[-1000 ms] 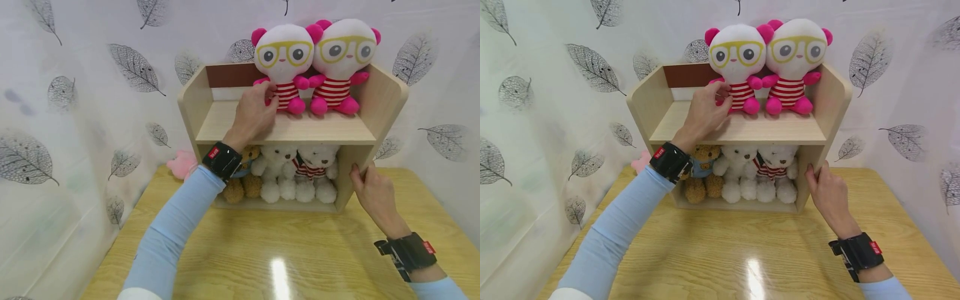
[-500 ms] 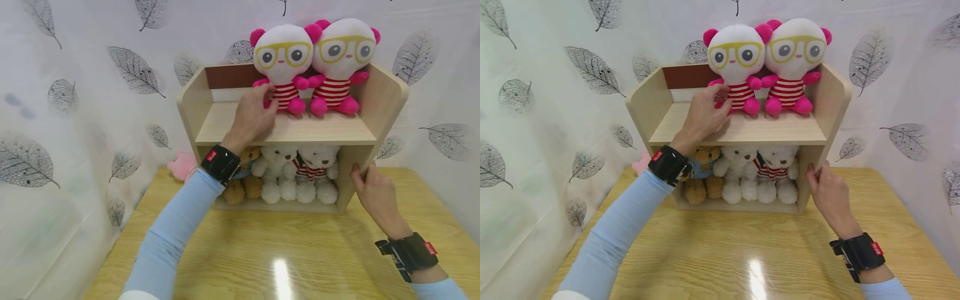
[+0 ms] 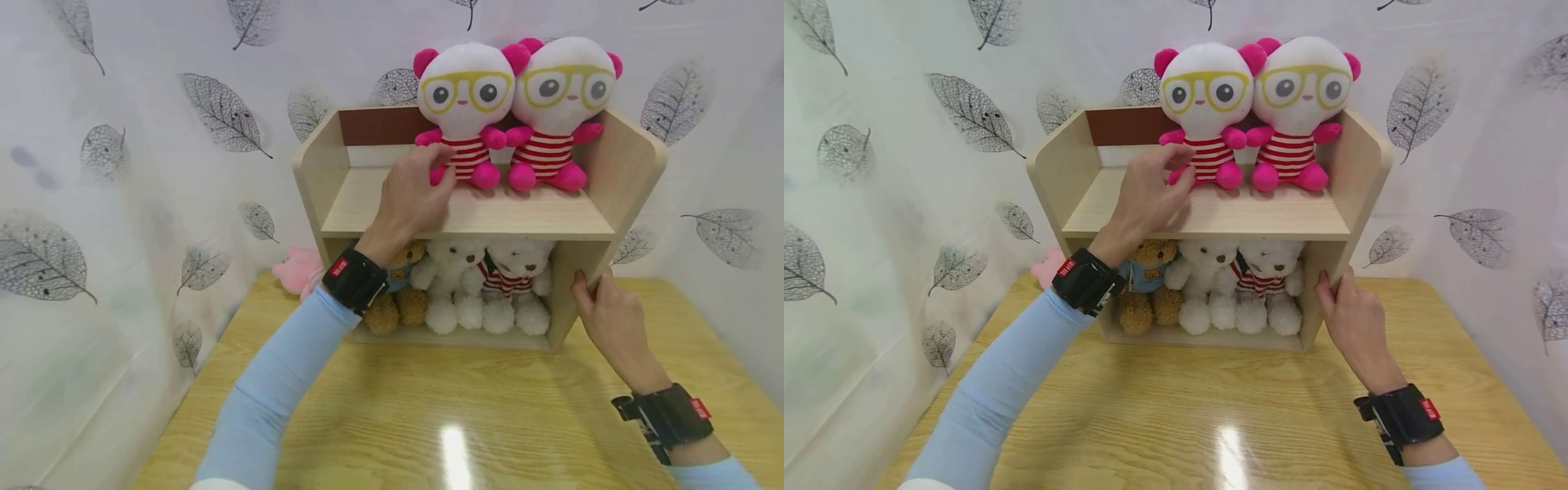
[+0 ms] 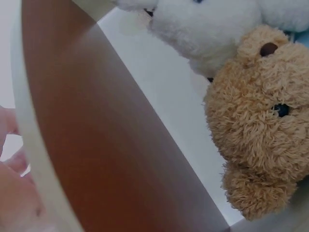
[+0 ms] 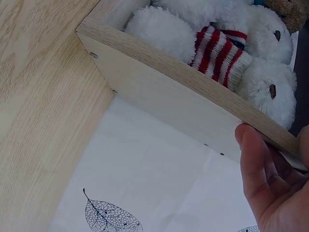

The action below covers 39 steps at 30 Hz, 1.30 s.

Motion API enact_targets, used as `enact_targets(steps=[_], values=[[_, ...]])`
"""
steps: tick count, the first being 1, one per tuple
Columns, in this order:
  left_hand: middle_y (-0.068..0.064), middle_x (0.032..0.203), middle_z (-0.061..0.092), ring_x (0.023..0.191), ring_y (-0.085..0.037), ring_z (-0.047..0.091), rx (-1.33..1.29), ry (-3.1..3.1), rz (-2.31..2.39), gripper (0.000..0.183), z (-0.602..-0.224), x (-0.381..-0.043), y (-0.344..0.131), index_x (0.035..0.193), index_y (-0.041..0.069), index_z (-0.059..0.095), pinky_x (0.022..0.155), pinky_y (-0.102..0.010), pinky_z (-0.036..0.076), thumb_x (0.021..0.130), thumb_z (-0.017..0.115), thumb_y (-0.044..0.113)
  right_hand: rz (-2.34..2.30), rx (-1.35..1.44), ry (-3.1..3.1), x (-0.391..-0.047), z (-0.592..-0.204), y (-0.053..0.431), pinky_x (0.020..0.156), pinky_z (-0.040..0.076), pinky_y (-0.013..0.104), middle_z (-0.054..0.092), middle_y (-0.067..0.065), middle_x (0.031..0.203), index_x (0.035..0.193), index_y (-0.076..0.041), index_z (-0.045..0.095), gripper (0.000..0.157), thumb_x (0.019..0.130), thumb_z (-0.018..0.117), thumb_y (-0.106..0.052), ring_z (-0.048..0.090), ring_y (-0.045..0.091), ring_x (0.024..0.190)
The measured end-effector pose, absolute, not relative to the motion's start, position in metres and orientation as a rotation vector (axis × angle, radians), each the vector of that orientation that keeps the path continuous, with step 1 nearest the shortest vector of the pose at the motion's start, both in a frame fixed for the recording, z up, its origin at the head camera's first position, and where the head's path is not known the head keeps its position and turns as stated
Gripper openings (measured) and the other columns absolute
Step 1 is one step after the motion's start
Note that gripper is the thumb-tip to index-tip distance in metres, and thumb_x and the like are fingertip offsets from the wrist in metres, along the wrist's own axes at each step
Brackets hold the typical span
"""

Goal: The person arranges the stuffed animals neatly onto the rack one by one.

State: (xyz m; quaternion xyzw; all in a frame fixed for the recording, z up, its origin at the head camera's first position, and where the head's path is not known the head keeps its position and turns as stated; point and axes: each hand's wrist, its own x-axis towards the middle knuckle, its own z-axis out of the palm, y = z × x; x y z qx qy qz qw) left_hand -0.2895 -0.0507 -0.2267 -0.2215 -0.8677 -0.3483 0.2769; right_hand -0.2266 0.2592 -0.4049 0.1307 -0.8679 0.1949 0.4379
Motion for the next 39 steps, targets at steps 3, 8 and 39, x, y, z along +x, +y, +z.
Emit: enact_targets(steps=[3, 8, 39], values=[[-0.006, 0.12, 0.073, 0.113, -0.014, 0.068, -0.672, -2.242, -0.937, 0.027, -0.228, -0.279, -0.052, 0.122, 0.007, 0.071, 0.089, -0.028, 0.054, 0.098, 0.064, 0.017, 0.49, 0.329, -2.159, -0.226, -0.405, 0.259, 0.037, 0.019, 0.023, 0.039, 0.009, 0.047, 0.082, 0.003, 0.047, 0.02, 0.097, 0.056, -0.008, 0.029, 0.011, 0.037], [-0.007, 0.116, 0.074, 0.109, -0.016, 0.07, -0.842, -2.127, -0.915, 0.024, -0.231, -0.259, -0.05, 0.118, 0.006, 0.073, 0.091, -0.03, 0.056, 0.096, 0.067, 0.015, 0.488, 0.346, -2.155, -0.227, -0.406, 0.26, 0.036, 0.019, 0.022, 0.039, 0.008, 0.048, 0.084, 0.004, 0.049, 0.019, 0.097, 0.056, -0.008, 0.028, 0.009, 0.038], [0.001, 0.146, 0.061, 0.133, -0.02, 0.057, -1.29, -2.129, -0.318, 0.049, -0.296, -0.171, -0.035, 0.138, 0.023, 0.064, 0.104, -0.038, 0.047, 0.094, 0.066, 0.045, 0.502, 0.336, -2.147, -0.227, -0.405, 0.258, 0.038, 0.02, 0.024, 0.042, 0.011, 0.049, 0.083, 0.005, 0.048, 0.021, 0.097, 0.056, -0.008, 0.035, 0.019, 0.038]])
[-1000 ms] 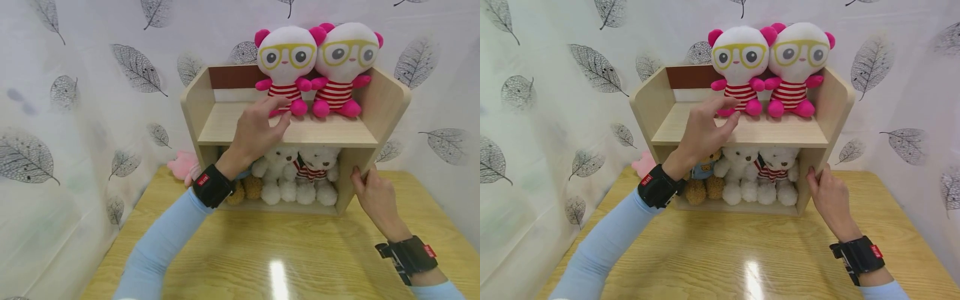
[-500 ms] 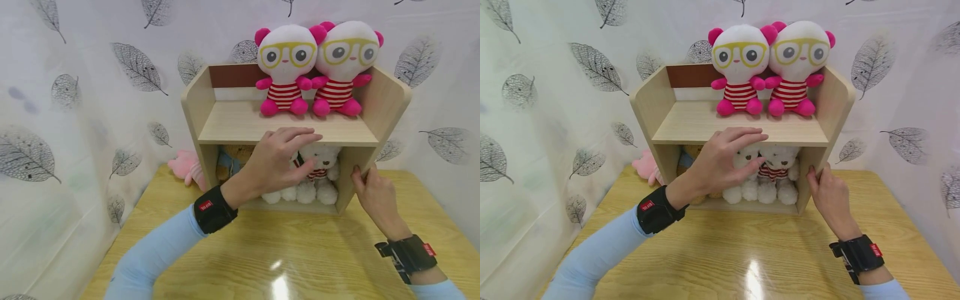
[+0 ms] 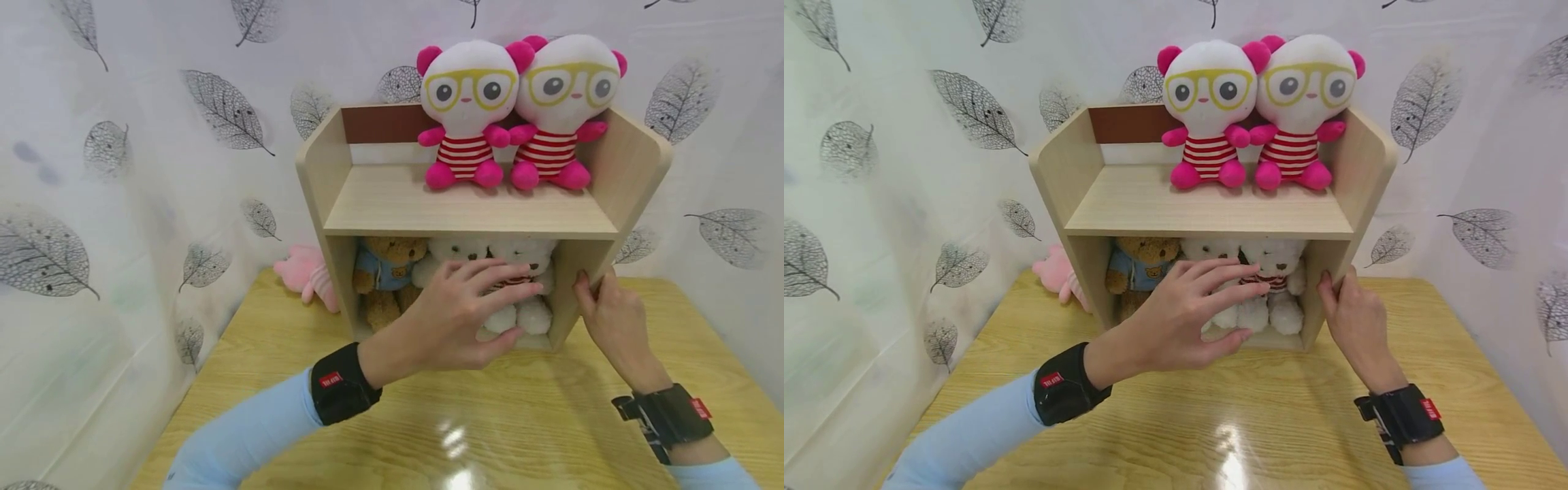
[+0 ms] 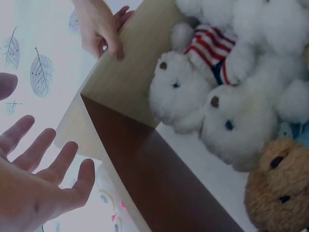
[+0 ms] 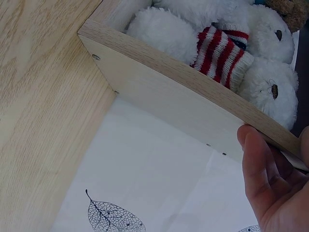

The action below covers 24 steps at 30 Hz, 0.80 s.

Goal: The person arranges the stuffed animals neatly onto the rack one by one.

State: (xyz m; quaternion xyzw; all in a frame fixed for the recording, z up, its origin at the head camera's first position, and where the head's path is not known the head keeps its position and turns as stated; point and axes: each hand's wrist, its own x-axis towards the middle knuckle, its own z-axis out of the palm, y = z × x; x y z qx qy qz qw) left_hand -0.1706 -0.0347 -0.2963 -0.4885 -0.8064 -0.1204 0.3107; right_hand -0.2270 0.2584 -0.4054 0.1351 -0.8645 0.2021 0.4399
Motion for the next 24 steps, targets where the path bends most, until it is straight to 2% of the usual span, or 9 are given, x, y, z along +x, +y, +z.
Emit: enact_targets(steps=[9, 19, 24], values=[[0.001, 0.145, 0.061, 0.132, -0.019, 0.058, -1.293, -2.181, -0.327, 0.05, -0.325, -0.163, -0.044, 0.139, 0.024, 0.063, 0.101, -0.038, 0.048, 0.094, 0.067, 0.046, 0.506, 0.32, -2.163, -0.226, -0.405, 0.259, 0.037, 0.02, 0.023, 0.043, 0.012, 0.048, 0.085, 0.006, 0.049, 0.02, 0.098, 0.056, -0.008, 0.036, 0.02, 0.037], [0.001, 0.15, 0.057, 0.135, -0.021, 0.055, -1.244, -2.349, -0.409, 0.053, -0.356, -0.163, -0.067, 0.143, 0.026, 0.058, 0.098, -0.044, 0.048, 0.093, 0.07, 0.041, 0.515, 0.314, -2.146, -0.228, -0.406, 0.259, 0.037, 0.023, 0.029, 0.045, 0.014, 0.05, 0.085, 0.005, 0.05, 0.02, 0.098, 0.056, -0.009, 0.039, 0.025, 0.037], [0.0, 0.148, 0.058, 0.134, -0.021, 0.056, -1.185, -2.391, -0.426, 0.054, -0.365, -0.166, -0.08, 0.143, 0.025, 0.058, 0.097, -0.047, 0.049, 0.092, 0.072, 0.039, 0.524, 0.312, -2.152, -0.228, -0.407, 0.259, 0.037, 0.022, 0.025, 0.044, 0.013, 0.048, 0.084, 0.005, 0.05, 0.021, 0.098, 0.055, -0.01, 0.038, 0.022, 0.037]])
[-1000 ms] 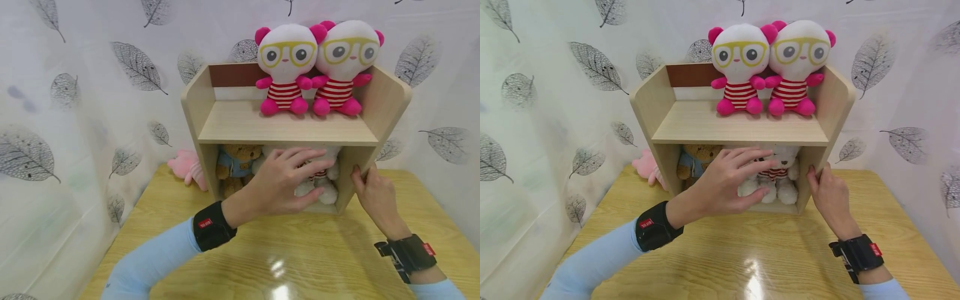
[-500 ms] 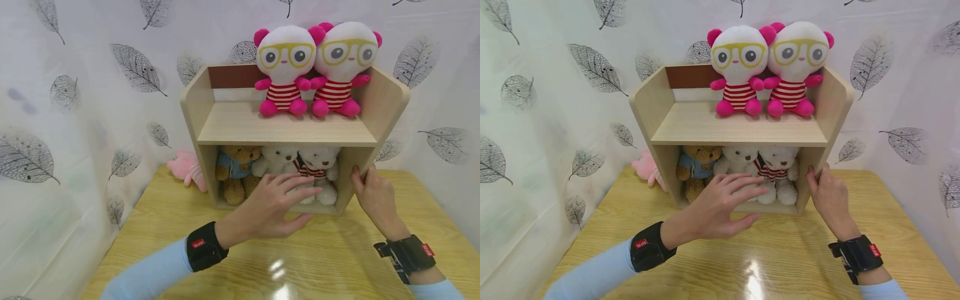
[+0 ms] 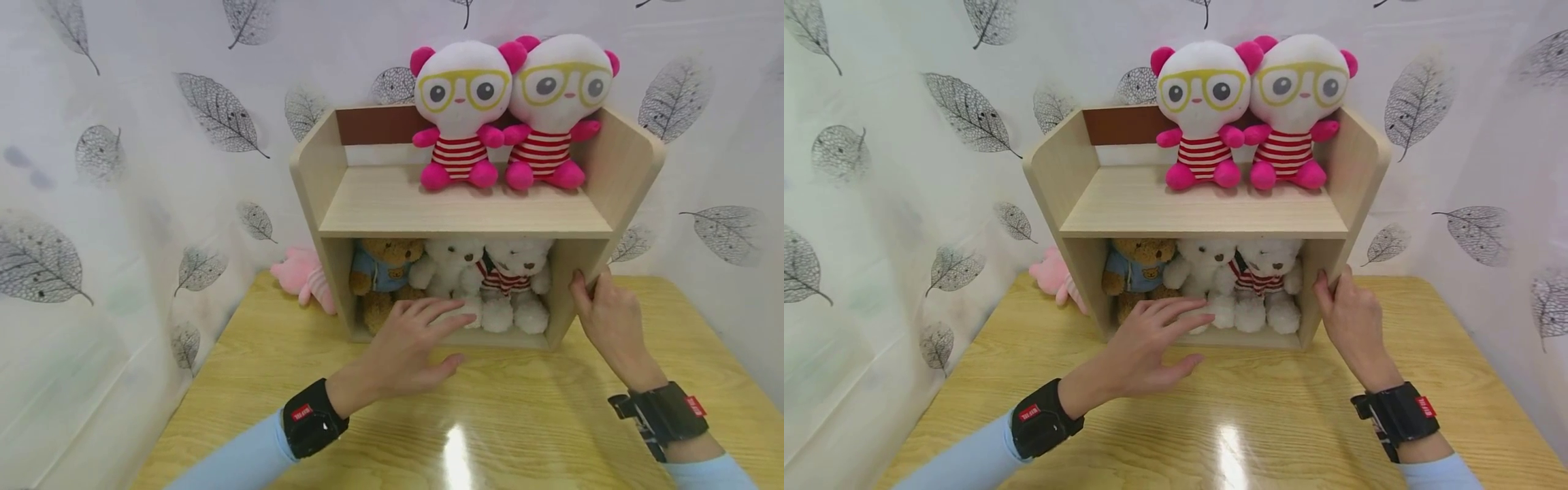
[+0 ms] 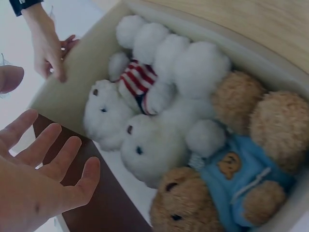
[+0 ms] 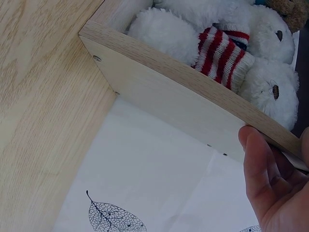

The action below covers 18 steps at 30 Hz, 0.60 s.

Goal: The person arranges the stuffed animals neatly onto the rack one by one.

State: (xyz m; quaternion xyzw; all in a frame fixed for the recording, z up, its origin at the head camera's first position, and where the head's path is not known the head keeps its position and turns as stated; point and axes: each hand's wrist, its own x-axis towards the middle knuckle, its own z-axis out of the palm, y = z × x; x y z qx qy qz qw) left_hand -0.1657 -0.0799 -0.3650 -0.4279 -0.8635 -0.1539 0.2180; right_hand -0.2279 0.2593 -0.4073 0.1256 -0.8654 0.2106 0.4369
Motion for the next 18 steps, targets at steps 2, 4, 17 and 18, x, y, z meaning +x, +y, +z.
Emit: enact_targets(steps=[2, 4, 17, 18], values=[[-0.001, 0.148, 0.059, 0.133, -0.022, 0.056, -1.164, -2.398, -0.428, 0.054, -0.368, -0.166, -0.085, 0.142, 0.025, 0.059, 0.095, -0.047, 0.05, 0.092, 0.072, 0.038, 0.527, 0.316, -2.155, -0.228, -0.407, 0.259, 0.037, 0.021, 0.023, 0.044, 0.013, 0.048, 0.085, 0.006, 0.05, 0.021, 0.098, 0.055, -0.009, 0.037, 0.02, 0.037], [-0.001, 0.147, 0.059, 0.133, -0.022, 0.057, -1.144, -2.4, -0.424, 0.054, -0.37, -0.167, -0.089, 0.142, 0.024, 0.06, 0.093, -0.047, 0.051, 0.091, 0.073, 0.037, 0.526, 0.321, -2.155, -0.228, -0.408, 0.26, 0.037, 0.021, 0.022, 0.043, 0.013, 0.048, 0.085, 0.007, 0.05, 0.021, 0.098, 0.055, -0.009, 0.036, 0.019, 0.036], [-0.004, 0.141, 0.063, 0.127, -0.025, 0.062, -1.027, -2.461, -0.485, 0.046, -0.387, -0.167, -0.119, 0.134, 0.02, 0.065, 0.091, -0.052, 0.052, 0.091, 0.074, 0.033, 0.515, 0.328, -2.161, -0.227, -0.407, 0.259, 0.037, 0.02, 0.021, 0.043, 0.013, 0.048, 0.084, 0.005, 0.048, 0.021, 0.098, 0.056, -0.008, 0.034, 0.017, 0.036], [-0.004, 0.141, 0.063, 0.126, -0.024, 0.062, -1.019, -2.467, -0.483, 0.045, -0.388, -0.167, -0.121, 0.134, 0.021, 0.065, 0.09, -0.052, 0.052, 0.091, 0.074, 0.033, 0.511, 0.329, -2.161, -0.227, -0.408, 0.259, 0.037, 0.02, 0.021, 0.044, 0.013, 0.048, 0.084, 0.006, 0.048, 0.021, 0.098, 0.056, -0.008, 0.034, 0.016, 0.036]])
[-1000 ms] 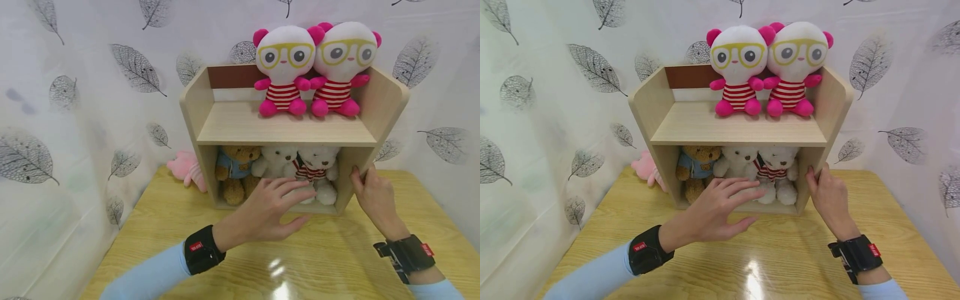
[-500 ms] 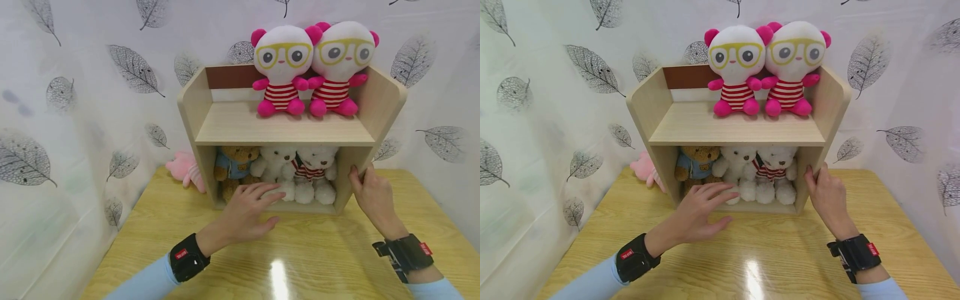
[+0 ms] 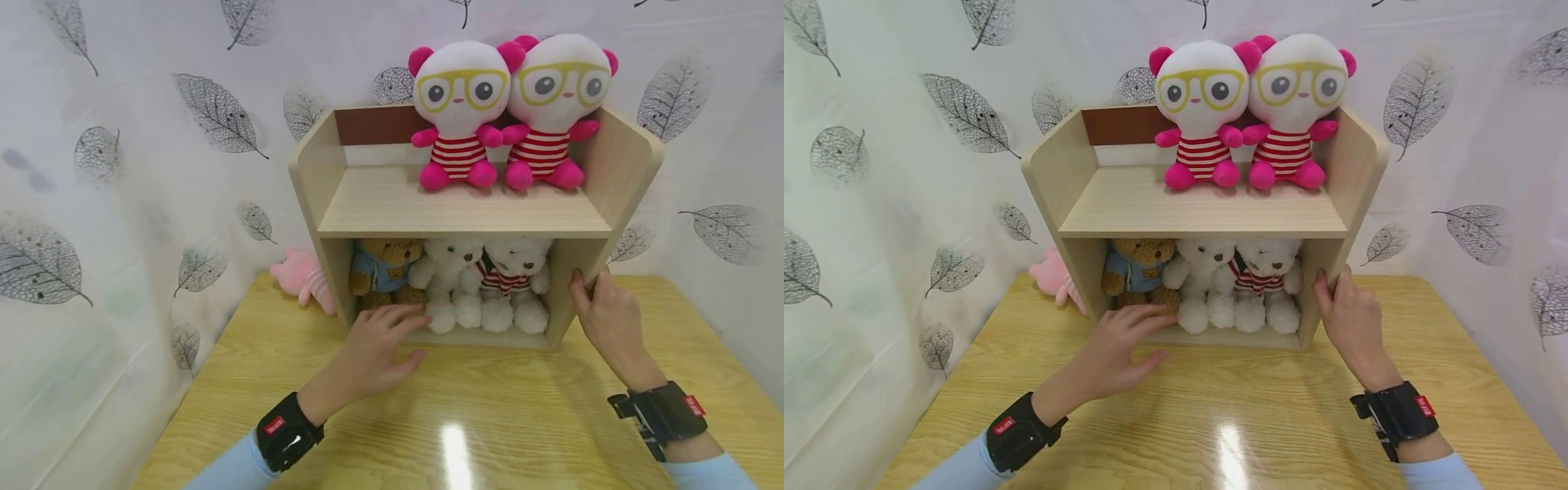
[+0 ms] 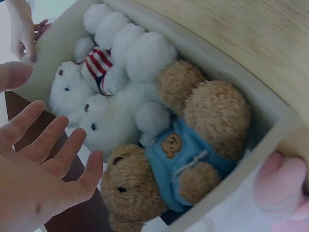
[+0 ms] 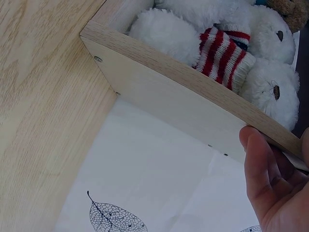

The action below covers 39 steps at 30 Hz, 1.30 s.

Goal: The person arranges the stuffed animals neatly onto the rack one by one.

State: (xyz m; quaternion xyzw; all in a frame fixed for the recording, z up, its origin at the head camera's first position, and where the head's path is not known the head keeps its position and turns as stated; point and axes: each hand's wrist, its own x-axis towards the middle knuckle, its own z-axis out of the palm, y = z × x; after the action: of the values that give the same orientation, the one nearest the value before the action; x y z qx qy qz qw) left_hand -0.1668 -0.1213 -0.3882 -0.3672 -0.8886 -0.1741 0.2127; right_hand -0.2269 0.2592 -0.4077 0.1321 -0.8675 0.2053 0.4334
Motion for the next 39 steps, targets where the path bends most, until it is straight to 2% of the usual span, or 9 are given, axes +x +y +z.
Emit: enact_targets(steps=[5, 12, 16, 24, 32, 39], values=[[-0.003, 0.138, 0.065, 0.123, -0.025, 0.063, -0.982, -2.508, -0.479, 0.045, -0.393, -0.167, -0.132, 0.134, 0.021, 0.065, 0.087, -0.049, 0.052, 0.091, 0.075, 0.031, 0.513, 0.317, -2.169, -0.227, -0.409, 0.26, 0.037, 0.02, 0.021, 0.045, 0.014, 0.048, 0.086, 0.007, 0.049, 0.022, 0.099, 0.055, -0.01, 0.034, 0.016, 0.036], [-0.005, 0.138, 0.065, 0.124, -0.029, 0.062, -0.917, -2.593, -0.511, 0.048, -0.403, -0.167, -0.15, 0.137, 0.022, 0.064, 0.094, -0.057, 0.051, 0.09, 0.075, 0.029, 0.511, 0.319, -2.167, -0.227, -0.409, 0.26, 0.037, 0.02, 0.022, 0.044, 0.013, 0.049, 0.086, 0.006, 0.049, 0.021, 0.099, 0.055, -0.009, 0.034, 0.017, 0.037], [-0.006, 0.138, 0.065, 0.124, -0.031, 0.062, -0.889, -2.62, -0.526, 0.046, -0.406, -0.167, -0.161, 0.135, 0.018, 0.065, 0.096, -0.061, 0.05, 0.091, 0.075, 0.028, 0.515, 0.317, -2.165, -0.226, -0.409, 0.26, 0.037, 0.02, 0.022, 0.044, 0.013, 0.049, 0.086, 0.006, 0.049, 0.021, 0.099, 0.055, -0.009, 0.035, 0.018, 0.037], [-0.007, 0.132, 0.068, 0.12, -0.03, 0.065, -0.829, -2.646, -0.49, 0.044, -0.41, -0.17, -0.18, 0.132, 0.015, 0.067, 0.093, -0.061, 0.051, 0.09, 0.075, 0.027, 0.518, 0.317, -2.156, -0.227, -0.41, 0.26, 0.037, 0.022, 0.024, 0.045, 0.014, 0.049, 0.086, 0.006, 0.05, 0.021, 0.098, 0.056, -0.009, 0.038, 0.021, 0.036], [-0.006, 0.125, 0.071, 0.113, -0.03, 0.068, -0.711, -2.713, -0.427, 0.038, -0.412, -0.176, -0.197, 0.125, 0.015, 0.071, 0.083, -0.057, 0.053, 0.089, 0.075, 0.027, 0.521, 0.314, -2.15, -0.226, -0.41, 0.26, 0.036, 0.024, 0.027, 0.05, 0.018, 0.051, 0.087, 0.006, 0.051, 0.021, 0.098, 0.057, -0.01, 0.044, 0.025, 0.035], [-0.007, 0.106, 0.076, 0.084, -0.026, 0.072, -0.662, -2.769, -0.435, 0.025, -0.416, -0.183, -0.211, 0.11, 0.012, 0.073, 0.065, -0.043, 0.054, 0.089, 0.075, 0.025, 0.534, 0.305, -2.167, -0.227, -0.411, 0.259, 0.036, 0.023, 0.025, 0.045, 0.013, 0.05, 0.087, 0.005, 0.05, 0.02, 0.099, 0.056, -0.01, 0.041, 0.022, 0.035]])
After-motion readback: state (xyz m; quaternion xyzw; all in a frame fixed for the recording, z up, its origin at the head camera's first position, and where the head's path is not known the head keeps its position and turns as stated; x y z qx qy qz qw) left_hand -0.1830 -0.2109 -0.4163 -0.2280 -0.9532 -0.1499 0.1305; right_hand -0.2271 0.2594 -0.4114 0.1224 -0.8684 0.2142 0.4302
